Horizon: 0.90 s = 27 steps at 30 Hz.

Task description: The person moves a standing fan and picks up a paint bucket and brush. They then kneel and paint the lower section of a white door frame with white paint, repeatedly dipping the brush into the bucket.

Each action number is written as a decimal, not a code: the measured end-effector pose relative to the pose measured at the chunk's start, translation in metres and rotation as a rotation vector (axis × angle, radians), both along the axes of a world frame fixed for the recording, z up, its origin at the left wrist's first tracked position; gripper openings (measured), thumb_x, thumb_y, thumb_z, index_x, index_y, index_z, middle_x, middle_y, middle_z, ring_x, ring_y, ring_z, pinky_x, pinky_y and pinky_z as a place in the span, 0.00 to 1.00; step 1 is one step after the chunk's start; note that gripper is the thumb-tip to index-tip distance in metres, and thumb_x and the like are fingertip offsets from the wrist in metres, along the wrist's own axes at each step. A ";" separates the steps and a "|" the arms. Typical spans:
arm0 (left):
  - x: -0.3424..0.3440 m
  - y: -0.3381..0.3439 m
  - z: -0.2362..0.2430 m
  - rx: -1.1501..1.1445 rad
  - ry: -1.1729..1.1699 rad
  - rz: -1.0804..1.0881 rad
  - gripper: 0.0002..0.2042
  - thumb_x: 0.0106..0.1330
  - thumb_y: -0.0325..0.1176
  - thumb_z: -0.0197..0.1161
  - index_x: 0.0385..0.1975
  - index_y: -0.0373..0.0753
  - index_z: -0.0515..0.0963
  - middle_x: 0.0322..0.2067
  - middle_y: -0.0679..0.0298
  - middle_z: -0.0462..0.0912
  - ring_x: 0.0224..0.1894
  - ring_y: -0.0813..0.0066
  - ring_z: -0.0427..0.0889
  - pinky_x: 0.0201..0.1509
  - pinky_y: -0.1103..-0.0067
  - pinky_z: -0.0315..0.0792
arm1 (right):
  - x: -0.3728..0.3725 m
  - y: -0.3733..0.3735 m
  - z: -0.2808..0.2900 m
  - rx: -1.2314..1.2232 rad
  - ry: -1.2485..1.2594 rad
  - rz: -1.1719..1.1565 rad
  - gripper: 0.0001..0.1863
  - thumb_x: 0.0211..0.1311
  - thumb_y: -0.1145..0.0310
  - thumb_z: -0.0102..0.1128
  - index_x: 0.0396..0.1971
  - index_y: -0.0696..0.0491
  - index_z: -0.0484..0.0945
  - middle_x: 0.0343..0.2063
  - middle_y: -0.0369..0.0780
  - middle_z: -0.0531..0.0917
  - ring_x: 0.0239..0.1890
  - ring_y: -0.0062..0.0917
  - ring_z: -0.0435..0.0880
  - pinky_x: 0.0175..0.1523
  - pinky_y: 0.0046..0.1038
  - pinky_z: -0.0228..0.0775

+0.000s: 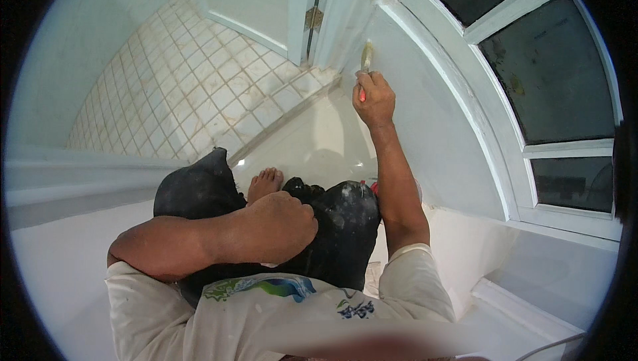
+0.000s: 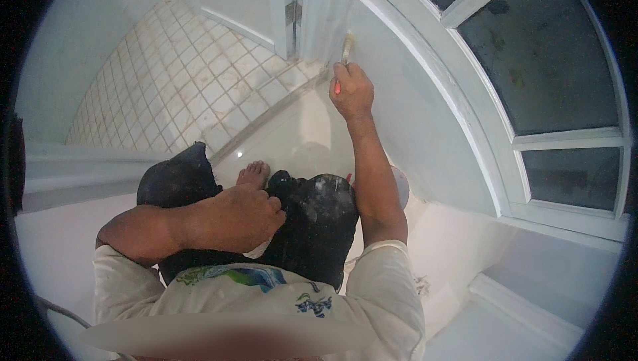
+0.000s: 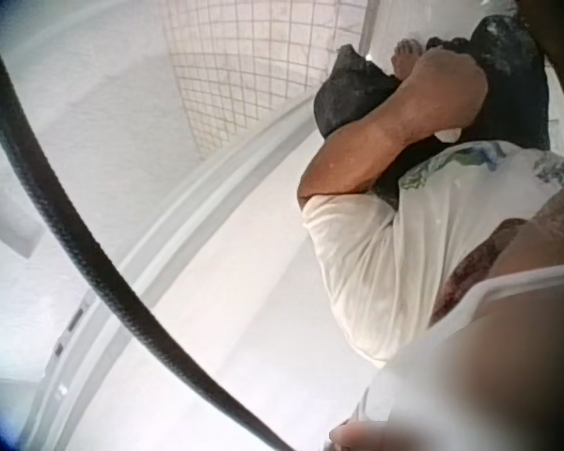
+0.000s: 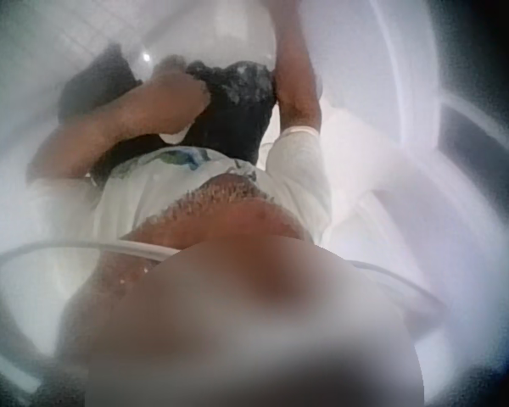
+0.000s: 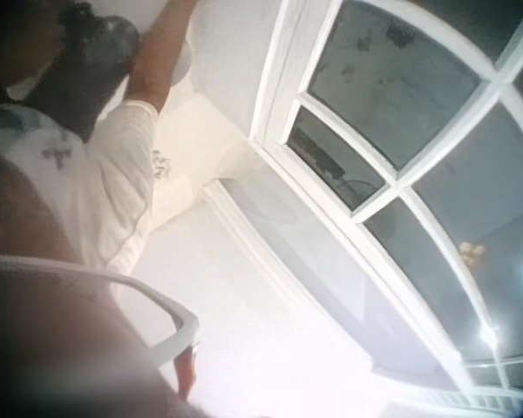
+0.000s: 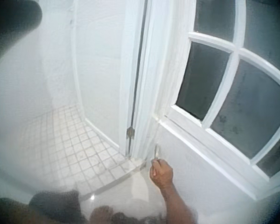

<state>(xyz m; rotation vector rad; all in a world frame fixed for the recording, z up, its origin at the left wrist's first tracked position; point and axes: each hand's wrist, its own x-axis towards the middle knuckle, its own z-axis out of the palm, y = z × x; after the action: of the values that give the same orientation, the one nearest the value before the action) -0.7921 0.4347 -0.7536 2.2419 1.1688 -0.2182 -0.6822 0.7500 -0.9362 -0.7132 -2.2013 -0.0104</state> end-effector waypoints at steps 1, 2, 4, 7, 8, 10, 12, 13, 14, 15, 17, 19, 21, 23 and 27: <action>0.000 0.000 -0.003 0.033 0.034 -0.005 0.12 0.65 0.33 0.65 0.40 0.31 0.88 0.34 0.47 0.87 0.44 0.39 0.91 0.75 0.37 0.64 | 0.001 0.001 0.000 0.021 0.026 0.012 0.16 0.54 0.78 0.71 0.44 0.49 0.87 0.36 0.40 0.85 0.36 0.36 0.87 0.40 0.37 0.83; 0.001 0.002 -0.005 0.065 0.067 -0.015 0.12 0.65 0.33 0.64 0.39 0.31 0.88 0.34 0.48 0.87 0.43 0.39 0.91 0.76 0.38 0.64 | 0.003 0.001 0.008 0.042 0.049 0.019 0.16 0.54 0.78 0.71 0.43 0.49 0.87 0.36 0.40 0.85 0.36 0.36 0.87 0.40 0.38 0.83; 0.003 0.009 -0.006 0.052 0.037 -0.024 0.11 0.65 0.32 0.64 0.39 0.31 0.88 0.33 0.49 0.87 0.41 0.42 0.91 0.77 0.39 0.63 | -0.009 0.017 0.036 0.152 0.128 0.024 0.16 0.53 0.78 0.71 0.43 0.49 0.87 0.35 0.40 0.84 0.37 0.37 0.87 0.40 0.37 0.83; 0.007 0.016 -0.003 0.058 0.007 -0.019 0.11 0.66 0.31 0.63 0.38 0.31 0.88 0.31 0.51 0.86 0.40 0.46 0.91 0.79 0.40 0.61 | -0.011 0.028 0.035 0.144 0.081 0.006 0.17 0.51 0.79 0.70 0.43 0.50 0.87 0.34 0.41 0.83 0.37 0.38 0.87 0.40 0.38 0.82; 0.008 0.018 -0.002 0.063 -0.001 -0.018 0.10 0.66 0.31 0.63 0.38 0.31 0.88 0.31 0.51 0.86 0.40 0.48 0.91 0.79 0.40 0.60 | -0.005 0.030 0.021 0.107 0.030 -0.007 0.17 0.51 0.79 0.70 0.42 0.50 0.87 0.34 0.41 0.83 0.37 0.38 0.87 0.40 0.37 0.82; 0.009 0.022 -0.001 0.092 -0.005 -0.010 0.10 0.66 0.30 0.64 0.37 0.31 0.88 0.30 0.52 0.86 0.39 0.51 0.91 0.80 0.41 0.60 | 0.004 0.029 -0.002 0.034 -0.049 -0.028 0.17 0.50 0.79 0.70 0.42 0.50 0.87 0.34 0.41 0.83 0.36 0.38 0.86 0.40 0.38 0.82; 0.009 0.023 -0.002 0.117 -0.003 -0.001 0.09 0.65 0.30 0.64 0.36 0.31 0.88 0.30 0.52 0.86 0.39 0.52 0.92 0.81 0.43 0.60 | 0.008 0.024 -0.009 -0.039 -0.101 -0.041 0.16 0.50 0.80 0.70 0.41 0.50 0.87 0.33 0.41 0.82 0.35 0.37 0.86 0.39 0.38 0.81; 0.008 0.023 -0.002 0.128 0.000 0.002 0.09 0.65 0.30 0.64 0.36 0.31 0.88 0.29 0.52 0.86 0.39 0.52 0.92 0.81 0.43 0.60 | 0.008 0.027 -0.011 0.026 -0.036 -0.011 0.15 0.50 0.79 0.69 0.40 0.50 0.87 0.32 0.40 0.81 0.34 0.37 0.85 0.38 0.38 0.81; 0.008 0.022 -0.003 0.136 0.005 0.008 0.09 0.65 0.30 0.64 0.35 0.31 0.88 0.29 0.52 0.86 0.39 0.52 0.92 0.81 0.44 0.60 | 0.002 0.027 0.002 0.088 0.033 0.022 0.15 0.51 0.79 0.69 0.40 0.50 0.86 0.31 0.40 0.81 0.33 0.37 0.85 0.37 0.38 0.80; 0.008 0.022 -0.005 0.129 0.014 0.003 0.09 0.65 0.30 0.65 0.35 0.31 0.88 0.29 0.52 0.86 0.39 0.51 0.92 0.81 0.45 0.61 | -0.004 0.028 0.015 0.152 0.101 0.056 0.14 0.51 0.79 0.69 0.39 0.50 0.86 0.31 0.40 0.80 0.33 0.37 0.84 0.37 0.39 0.80; 0.008 0.022 -0.008 0.117 0.030 -0.009 0.09 0.65 0.31 0.65 0.36 0.30 0.88 0.29 0.52 0.86 0.40 0.49 0.92 0.81 0.47 0.61 | -0.015 0.034 0.040 0.206 0.125 0.029 0.15 0.51 0.78 0.69 0.40 0.49 0.86 0.31 0.40 0.80 0.33 0.37 0.84 0.37 0.39 0.80; 0.007 0.022 -0.009 0.131 0.032 -0.017 0.11 0.66 0.32 0.66 0.36 0.30 0.88 0.30 0.51 0.87 0.40 0.46 0.92 0.81 0.48 0.63 | -0.017 0.036 0.038 0.195 0.102 0.011 0.15 0.51 0.79 0.69 0.40 0.49 0.86 0.31 0.40 0.80 0.33 0.37 0.85 0.37 0.39 0.80; 0.007 0.026 -0.009 0.122 0.035 -0.028 0.12 0.66 0.34 0.67 0.37 0.29 0.88 0.30 0.50 0.87 0.42 0.43 0.91 0.81 0.48 0.63 | -0.007 0.039 0.018 0.129 0.026 -0.010 0.16 0.50 0.79 0.70 0.41 0.50 0.86 0.32 0.41 0.81 0.35 0.37 0.85 0.38 0.39 0.81; 0.009 0.026 -0.005 0.073 0.057 -0.014 0.14 0.66 0.36 0.68 0.38 0.28 0.88 0.31 0.48 0.87 0.47 0.39 0.90 0.81 0.47 0.63 | 0.003 0.027 0.005 0.031 -0.053 -0.055 0.17 0.50 0.79 0.69 0.42 0.50 0.86 0.33 0.40 0.82 0.35 0.37 0.86 0.39 0.39 0.81; 0.009 0.019 -0.003 0.060 0.043 0.000 0.17 0.66 0.39 0.69 0.38 0.27 0.87 0.32 0.46 0.87 0.54 0.32 0.87 0.79 0.46 0.66 | -0.005 0.015 0.028 0.146 0.115 -0.014 0.15 0.52 0.79 0.68 0.41 0.50 0.86 0.34 0.40 0.83 0.36 0.37 0.86 0.39 0.39 0.81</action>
<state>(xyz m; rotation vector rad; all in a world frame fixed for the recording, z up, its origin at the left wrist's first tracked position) -0.7831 0.4534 -0.7561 2.2998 1.2135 -0.2356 -0.6876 0.7645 -0.9085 -0.6318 -2.0621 -0.1329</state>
